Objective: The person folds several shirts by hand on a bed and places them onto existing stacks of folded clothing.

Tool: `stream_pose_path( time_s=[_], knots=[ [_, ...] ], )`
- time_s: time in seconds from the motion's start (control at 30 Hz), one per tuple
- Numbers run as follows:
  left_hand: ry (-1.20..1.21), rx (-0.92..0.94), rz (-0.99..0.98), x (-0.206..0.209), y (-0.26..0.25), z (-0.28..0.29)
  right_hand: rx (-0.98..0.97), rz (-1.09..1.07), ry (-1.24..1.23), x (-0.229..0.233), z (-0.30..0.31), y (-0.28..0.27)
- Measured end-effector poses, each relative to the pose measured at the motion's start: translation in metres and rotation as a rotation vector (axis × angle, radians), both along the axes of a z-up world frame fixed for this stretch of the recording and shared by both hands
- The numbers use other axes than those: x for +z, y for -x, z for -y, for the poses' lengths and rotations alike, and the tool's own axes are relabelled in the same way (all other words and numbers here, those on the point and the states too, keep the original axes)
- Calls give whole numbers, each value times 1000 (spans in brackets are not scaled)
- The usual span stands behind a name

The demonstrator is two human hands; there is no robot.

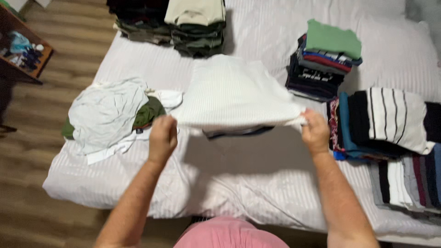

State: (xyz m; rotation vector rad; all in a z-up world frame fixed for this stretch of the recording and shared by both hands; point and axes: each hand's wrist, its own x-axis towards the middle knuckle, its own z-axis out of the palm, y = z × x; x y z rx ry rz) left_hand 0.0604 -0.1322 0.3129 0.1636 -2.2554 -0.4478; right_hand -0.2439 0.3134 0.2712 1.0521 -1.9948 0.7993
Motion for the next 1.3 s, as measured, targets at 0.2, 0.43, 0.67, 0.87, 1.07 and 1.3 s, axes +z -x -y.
stream_pose_path(
  time_s=[0.2, 0.43, 0.67, 0.87, 1.07, 1.3],
  knots=[
    [-169, 53, 423, -157, -132, -60, 61, 340, -130, -128, -53, -144],
    [-130, -85, 828, -227, -212, -93, -35, 793, -567, -219, -107, -255],
    [-577, 517, 695, -223, -161, -11, -587, 1011, -132, -176, -90, -186],
    [-1047, 626, 906, -302, -102, 49, -791, 1527, -197, -322, -119, -77],
    [-1434, 436, 961, -245, -88, 46, -614, 1287, -502, -289, -123, -91],
    [-1819, 433, 794, -158, -94, 36, -550, 1187, -82, -192, 15, -83]
  ],
)
